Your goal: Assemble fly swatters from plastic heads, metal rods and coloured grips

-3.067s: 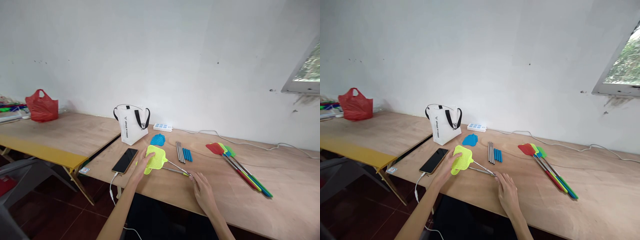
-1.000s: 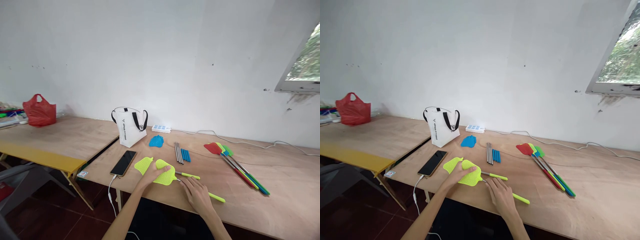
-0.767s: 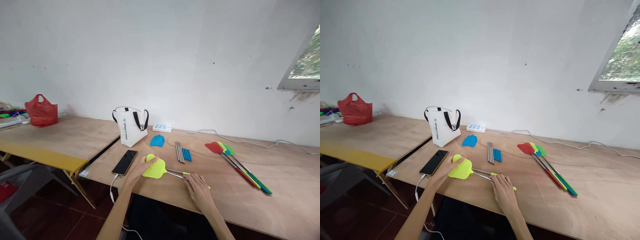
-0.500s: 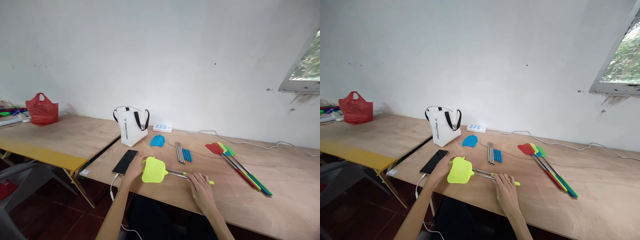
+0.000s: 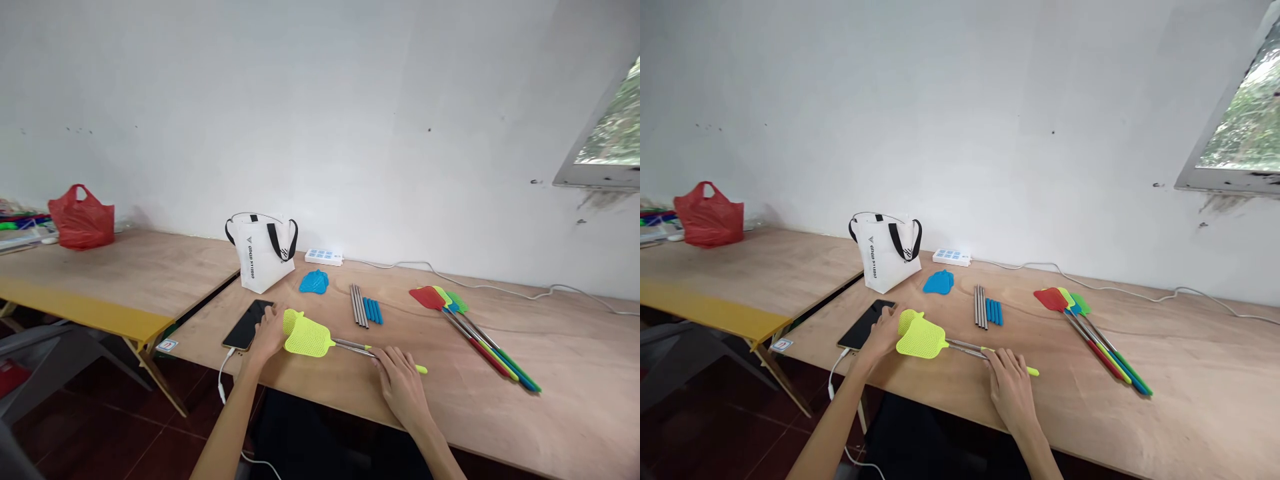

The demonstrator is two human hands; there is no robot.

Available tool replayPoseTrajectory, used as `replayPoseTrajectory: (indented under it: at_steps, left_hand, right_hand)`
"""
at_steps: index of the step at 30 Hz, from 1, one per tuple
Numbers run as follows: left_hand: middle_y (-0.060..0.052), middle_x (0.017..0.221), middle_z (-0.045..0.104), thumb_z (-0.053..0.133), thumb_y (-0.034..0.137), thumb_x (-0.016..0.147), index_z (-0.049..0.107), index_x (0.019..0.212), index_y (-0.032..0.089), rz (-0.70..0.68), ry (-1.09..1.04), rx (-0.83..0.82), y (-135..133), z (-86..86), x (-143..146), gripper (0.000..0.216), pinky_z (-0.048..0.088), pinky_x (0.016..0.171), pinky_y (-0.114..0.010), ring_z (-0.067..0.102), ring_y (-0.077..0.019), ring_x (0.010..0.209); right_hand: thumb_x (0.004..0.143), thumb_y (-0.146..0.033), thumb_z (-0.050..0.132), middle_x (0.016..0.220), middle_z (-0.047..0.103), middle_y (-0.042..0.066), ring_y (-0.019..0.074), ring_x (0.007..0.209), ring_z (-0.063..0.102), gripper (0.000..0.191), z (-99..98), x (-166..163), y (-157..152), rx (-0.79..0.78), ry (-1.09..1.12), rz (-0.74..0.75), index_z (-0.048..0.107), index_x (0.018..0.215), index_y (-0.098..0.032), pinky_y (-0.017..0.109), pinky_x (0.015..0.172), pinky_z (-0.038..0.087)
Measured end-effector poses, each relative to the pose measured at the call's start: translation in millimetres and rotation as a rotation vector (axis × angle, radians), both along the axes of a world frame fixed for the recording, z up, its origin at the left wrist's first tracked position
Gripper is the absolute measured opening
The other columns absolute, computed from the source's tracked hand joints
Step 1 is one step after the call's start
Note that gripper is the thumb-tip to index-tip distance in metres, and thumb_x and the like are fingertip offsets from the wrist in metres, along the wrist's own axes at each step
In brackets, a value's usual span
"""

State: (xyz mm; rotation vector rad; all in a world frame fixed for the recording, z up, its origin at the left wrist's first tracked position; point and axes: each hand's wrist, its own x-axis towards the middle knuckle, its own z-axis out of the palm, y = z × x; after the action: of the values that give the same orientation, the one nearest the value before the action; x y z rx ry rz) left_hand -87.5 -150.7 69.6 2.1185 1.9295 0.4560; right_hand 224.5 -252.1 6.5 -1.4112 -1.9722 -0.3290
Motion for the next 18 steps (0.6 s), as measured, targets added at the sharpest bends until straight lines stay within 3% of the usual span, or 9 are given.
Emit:
replayPoseTrajectory:
  at_steps: [5,8,10,13,18]
  left_hand:
    - [-0.011,0.124,0.060,0.056,0.015,0.076,0.048,0.137,0.022,-0.061,-0.369,0.177,4.9,9.7,-9.0,0.061,0.048,0.095,-0.038,0.062,-0.0286,0.114]
    - [-0.007,0.111,0.067,0.057,0.022,0.081,0.050,0.130,0.022,-0.061,-0.618,0.323,1.3,19.9,-7.9,0.050,0.050,0.092,-0.036,0.064,-0.0254,0.106]
    - [-0.006,0.104,0.068,0.062,0.032,0.083,0.056,0.115,0.021,-0.040,-0.725,0.387,-3.8,26.8,-3.4,0.034,0.051,0.087,-0.034,0.066,-0.0244,0.100]
    - [-0.004,0.096,0.069,0.068,0.043,0.082,0.062,0.095,0.020,-0.041,-0.820,0.407,-11.0,33.3,5.8,0.028,0.052,0.079,-0.030,0.067,-0.0230,0.091]
    - [-0.003,0.089,0.071,0.073,0.050,0.081,0.067,0.094,0.017,-0.077,-0.995,0.353,-16.8,34.8,21.3,0.036,0.053,0.073,-0.028,0.067,-0.0207,0.083]
  right_hand:
    - [0.104,-0.023,0.040,0.098,0.068,0.004,0.0210,0.089,0.062,0.027,-1.7,-3.0,0.1,-0.036,-0.010,0.014,0.065,0.113,-0.026,0.036,0.081,0.043]
    - [0.105,-0.025,0.040,0.101,0.068,0.005,0.0217,0.091,0.062,0.026,-2.9,-5.6,0.7,-0.044,-0.038,0.038,0.064,0.114,-0.027,0.037,0.084,0.045]
    - [0.105,-0.027,0.042,0.103,0.068,0.005,0.0223,0.092,0.063,0.024,-3.2,-6.1,1.1,-0.038,-0.068,0.039,0.066,0.108,-0.027,0.038,0.084,0.046]
    - [0.104,-0.032,0.045,0.110,0.068,0.007,0.0245,0.098,0.064,0.024,-4.7,-4.8,2.2,0.007,-0.095,-0.022,0.067,0.109,-0.027,0.042,0.089,0.046]
    - [0.105,-0.043,0.039,0.128,0.066,0.013,0.0312,0.117,0.060,0.036,-12.7,-1.8,5.6,0.091,-0.083,-0.162,0.064,0.126,-0.027,0.053,0.099,0.043]
